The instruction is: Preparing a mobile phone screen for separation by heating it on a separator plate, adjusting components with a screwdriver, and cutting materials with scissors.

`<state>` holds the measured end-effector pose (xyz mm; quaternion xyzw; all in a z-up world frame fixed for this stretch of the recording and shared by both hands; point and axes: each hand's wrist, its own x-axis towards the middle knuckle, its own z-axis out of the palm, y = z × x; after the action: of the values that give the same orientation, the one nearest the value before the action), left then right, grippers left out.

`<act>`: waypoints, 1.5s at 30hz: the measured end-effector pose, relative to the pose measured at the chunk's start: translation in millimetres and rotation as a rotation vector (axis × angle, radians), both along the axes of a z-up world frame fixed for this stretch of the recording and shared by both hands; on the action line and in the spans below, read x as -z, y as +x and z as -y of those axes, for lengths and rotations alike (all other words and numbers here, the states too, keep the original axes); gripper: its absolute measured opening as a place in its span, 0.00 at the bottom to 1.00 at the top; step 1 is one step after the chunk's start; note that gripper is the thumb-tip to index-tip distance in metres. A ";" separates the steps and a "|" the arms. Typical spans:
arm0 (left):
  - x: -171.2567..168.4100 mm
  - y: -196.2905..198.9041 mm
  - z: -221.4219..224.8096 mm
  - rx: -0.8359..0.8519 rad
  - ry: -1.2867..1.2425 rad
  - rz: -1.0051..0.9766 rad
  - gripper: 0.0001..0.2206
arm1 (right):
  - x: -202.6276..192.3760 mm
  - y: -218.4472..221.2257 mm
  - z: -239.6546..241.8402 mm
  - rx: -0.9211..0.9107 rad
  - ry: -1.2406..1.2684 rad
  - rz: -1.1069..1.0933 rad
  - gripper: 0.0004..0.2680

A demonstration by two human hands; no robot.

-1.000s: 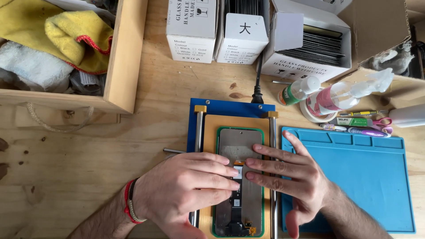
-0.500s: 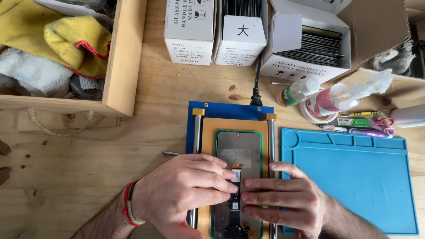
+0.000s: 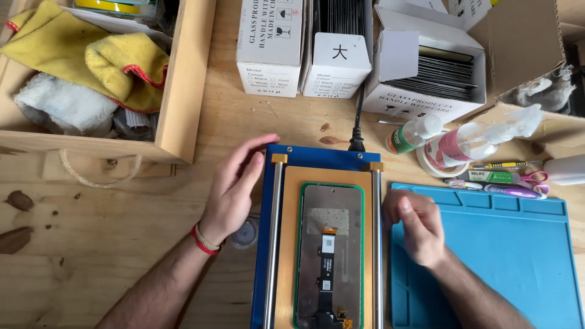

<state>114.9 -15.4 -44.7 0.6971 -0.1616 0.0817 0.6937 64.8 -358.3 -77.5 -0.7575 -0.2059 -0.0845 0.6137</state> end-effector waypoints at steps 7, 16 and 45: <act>14.6 13.1 -0.7 0.018 0.114 -0.106 0.16 | 35.0 3.1 16.9 -0.144 0.043 -0.215 0.19; 4.9 14.4 -2.0 0.018 0.279 0.015 0.16 | 4.1 -0.8 3.2 -0.209 -0.088 -0.233 0.17; 4.0 13.2 -2.8 0.030 0.269 0.001 0.17 | 8.1 3.5 5.7 -0.237 -0.123 -0.177 0.16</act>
<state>128.0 -12.6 -48.7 0.7812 -0.1819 0.0491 0.5952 68.3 -364.1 -85.6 -0.7685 -0.2438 0.0683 0.5877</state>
